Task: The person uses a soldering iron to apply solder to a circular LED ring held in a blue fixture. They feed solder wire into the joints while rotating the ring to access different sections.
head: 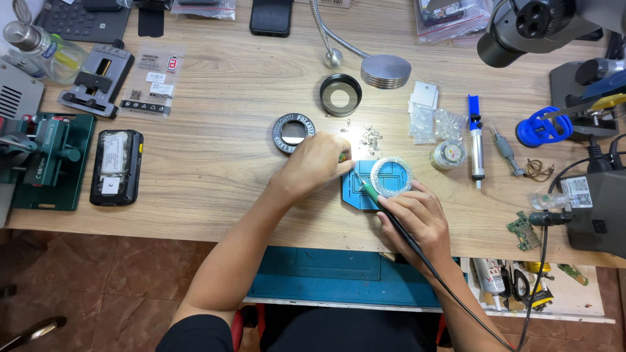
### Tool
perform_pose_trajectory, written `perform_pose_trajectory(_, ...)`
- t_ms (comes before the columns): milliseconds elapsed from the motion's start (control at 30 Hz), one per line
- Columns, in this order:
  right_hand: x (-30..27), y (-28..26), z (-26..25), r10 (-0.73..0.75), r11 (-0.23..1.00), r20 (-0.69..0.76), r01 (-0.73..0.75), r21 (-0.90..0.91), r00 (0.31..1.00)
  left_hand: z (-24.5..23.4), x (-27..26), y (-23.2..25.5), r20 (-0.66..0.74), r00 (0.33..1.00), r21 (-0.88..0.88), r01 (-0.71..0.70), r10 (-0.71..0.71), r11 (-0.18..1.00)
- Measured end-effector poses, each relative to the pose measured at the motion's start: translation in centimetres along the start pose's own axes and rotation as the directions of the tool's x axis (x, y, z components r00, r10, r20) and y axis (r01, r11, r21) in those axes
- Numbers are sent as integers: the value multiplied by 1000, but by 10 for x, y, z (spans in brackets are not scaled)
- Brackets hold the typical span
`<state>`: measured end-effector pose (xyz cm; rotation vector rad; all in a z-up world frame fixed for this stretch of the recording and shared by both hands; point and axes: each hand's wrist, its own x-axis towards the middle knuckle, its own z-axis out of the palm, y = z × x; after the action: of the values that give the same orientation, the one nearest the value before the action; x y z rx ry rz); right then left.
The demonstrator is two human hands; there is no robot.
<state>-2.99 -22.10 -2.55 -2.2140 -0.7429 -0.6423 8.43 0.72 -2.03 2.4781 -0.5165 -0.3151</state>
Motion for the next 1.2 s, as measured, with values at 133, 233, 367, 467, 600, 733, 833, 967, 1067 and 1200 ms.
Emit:
perform_pose_trajectory(133,0,0,0,-1,1000,9,1,-3,1000,1,1,-1,8,1000,4,-8,8,1000)
perform_pose_trajectory(233,0,0,1,0,1000,9,0,1,1000,-1,-1,1,12,1000,5,0,0,1000)
perform_pose_trajectory(367,-1,1,1,-4,1000,23,4,-9,1000,-1,-2,2,13,1000,-12,5,-5,1000)
perform_pose_trajectory(467,0,1,0,-13,1000,38,14,-22,999,-11,-10,9,20,1000,-57,19,-18,998)
perform_pose_trajectory(600,1,-1,-2,4,1000,56,-2,-31,998,-23,-17,15,37,999,-103,30,-26,994)
perform_pose_trajectory(733,-2,2,-1,43,999,50,-42,-18,998,-22,-18,15,42,999,-92,28,-25,995)
perform_pose_trajectory(833,-3,2,-1,66,998,54,-66,1,996,-17,-16,11,45,998,-79,41,-38,996)
perform_pose_trajectory(967,-3,3,0,43,999,60,-43,-17,997,-16,-15,8,33,999,-61,18,-16,998)
perform_pose_trajectory(1067,-3,3,0,41,999,65,-39,-36,997,-17,-17,9,36,999,-79,23,-21,997)
perform_pose_trajectory(1200,3,-3,-2,49,997,72,-45,-55,996,-18,-20,11,20,1000,-95,21,-19,995)
